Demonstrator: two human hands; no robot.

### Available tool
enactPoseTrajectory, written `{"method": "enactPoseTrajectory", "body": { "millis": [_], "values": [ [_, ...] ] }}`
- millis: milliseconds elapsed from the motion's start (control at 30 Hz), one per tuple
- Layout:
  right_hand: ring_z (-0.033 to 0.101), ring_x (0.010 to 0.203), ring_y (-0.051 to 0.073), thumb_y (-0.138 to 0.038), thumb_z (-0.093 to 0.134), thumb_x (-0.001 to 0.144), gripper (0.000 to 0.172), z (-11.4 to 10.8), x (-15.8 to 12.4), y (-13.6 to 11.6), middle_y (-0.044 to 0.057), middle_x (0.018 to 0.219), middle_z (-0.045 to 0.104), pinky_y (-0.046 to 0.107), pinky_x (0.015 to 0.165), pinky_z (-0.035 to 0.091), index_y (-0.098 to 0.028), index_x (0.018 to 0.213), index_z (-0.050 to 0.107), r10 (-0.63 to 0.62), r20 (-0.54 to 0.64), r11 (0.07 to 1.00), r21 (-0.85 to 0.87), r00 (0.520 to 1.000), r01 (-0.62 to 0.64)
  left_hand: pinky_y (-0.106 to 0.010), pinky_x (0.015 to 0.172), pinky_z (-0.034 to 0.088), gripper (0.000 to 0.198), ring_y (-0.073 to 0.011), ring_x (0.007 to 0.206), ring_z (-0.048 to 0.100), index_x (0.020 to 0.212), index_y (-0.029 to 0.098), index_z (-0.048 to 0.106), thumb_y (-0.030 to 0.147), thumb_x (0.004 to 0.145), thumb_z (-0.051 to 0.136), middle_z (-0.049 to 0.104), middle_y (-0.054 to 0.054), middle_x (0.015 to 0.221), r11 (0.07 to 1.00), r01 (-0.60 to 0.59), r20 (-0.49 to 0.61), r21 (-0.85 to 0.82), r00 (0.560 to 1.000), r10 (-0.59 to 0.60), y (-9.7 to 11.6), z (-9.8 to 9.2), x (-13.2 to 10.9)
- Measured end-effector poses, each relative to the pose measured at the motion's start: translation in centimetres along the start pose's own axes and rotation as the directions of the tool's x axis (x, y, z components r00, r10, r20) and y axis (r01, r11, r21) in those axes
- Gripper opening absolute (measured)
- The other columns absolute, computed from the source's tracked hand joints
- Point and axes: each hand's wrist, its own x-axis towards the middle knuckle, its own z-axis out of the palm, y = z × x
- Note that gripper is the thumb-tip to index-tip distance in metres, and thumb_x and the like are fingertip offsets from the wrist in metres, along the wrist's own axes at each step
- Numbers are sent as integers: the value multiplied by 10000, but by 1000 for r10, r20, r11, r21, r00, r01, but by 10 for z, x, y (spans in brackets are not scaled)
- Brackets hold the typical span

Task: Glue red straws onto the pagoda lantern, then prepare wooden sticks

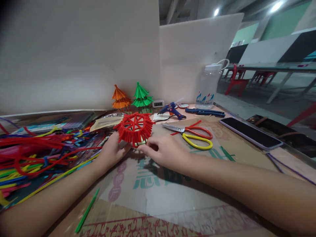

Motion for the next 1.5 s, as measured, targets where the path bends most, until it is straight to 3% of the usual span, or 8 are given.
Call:
{"method": "enactPoseTrajectory", "body": {
  "millis": [67, 133, 233, 367, 533, 867, 1367, 1500],
  "values": [
    [478, 533, 122, -563, 581, 911, 428, 3, 0, 5, -10, 573, 545, 275, 535, 336, -198, 688, 580, 133, 138, 953, 252, 981, -165, -512, 975, 526, 332, -344, 1121, 665, 1163, 148, 623, 373, 934, 538, 714, -172, 1153, 1000, 1, -2, -8, 1000, -1, -1, 0, 0],
    [507, 545, 120, -627, 646, 854, 437, 7, 2, 10, -16, 633, 566, 270, 533, 383, -204, 770, 573, 181, 241, 822, 496, 954, -281, -507, 985, 525, 322, -339, 1126, 667, 1154, 153, 623, 370, 930, 540, 717, -168, 1138, 1000, 3, -4, -13, 1000, -3, -2, 1, 0],
    [525, 556, 104, -653, 778, 742, 510, 14, 5, 11, -28, 714, 586, 256, 530, 409, -205, 884, 578, 167, 253, 617, 727, 953, -301, -490, 995, 524, 296, -325, 1127, 668, 1150, 171, 624, 340, 918, 552, 719, -150, 1148, 1000, 5, -5, -22, 1000, -6, -2, 2, 1],
    [494, 553, 89, -584, 864, 686, 520, 23, 7, 1, -46, 678, 560, 240, 530, 438, -197, 886, 579, 137, 235, 444, 854, 962, -271, -479, 999, 522, 277, -318, 1128, 668, 1135, 183, 638, 321, 909, 555, 719, -136, 1150, 999, 5, 5, -33, 1000, -5, 0, 1, 3],
    [470, 503, 62, -510, 870, 700, 464, 27, 7, -5, -55, 638, 560, 216, 504, 411, -181, 815, 562, 204, 206, 371, 889, 957, -270, -472, 979, 526, 272, -315, 1104, 670, 1117, 176, 637, 308, 891, 564, 714, -141, 1156, 1000, 5, 16, -30, 1000, -5, 1, 0, 3],
    [454, 470, 54, -397, 765, 826, 311, 29, 9, -2, -64, 602, 572, 205, 498, 398, -181, 782, 546, 243, 187, 382, 883, 952, -272, -477, 972, 523, 277, -317, 1105, 664, 1130, 184, 612, 344, 911, 558, 708, -143, 1168, 1000, 6, 17, -9, 1000, -6, 0, -1, 0],
    [463, 448, 62, -437, 713, 875, 327, 33, 10, 0, -69, 587, 557, 208, 473, 416, -188, 765, 531, 260, 170, 435, 858, 950, -273, -493, 991, 509, 295, -328, 1131, 649, 1152, 172, 616, 336, 915, 548, 698, -155, 1209, 999, -2, 19, -47, 1000, 3, 2, -2, 0],
    [500, 466, 76, -453, 718, 873, 327, 25, 8, 2, -46, 592, 582, 210, 470, 408, -197, 758, 551, 259, 243, 560, 751, 935, -350, -500, 1005, 511, 323, -323, 1137, 654, 1200, 173, 603, 344, 930, 551, 702, -153, 1184, 996, 6, 27, -84, 1000, -4, 1, -2, 0]
  ]
}}
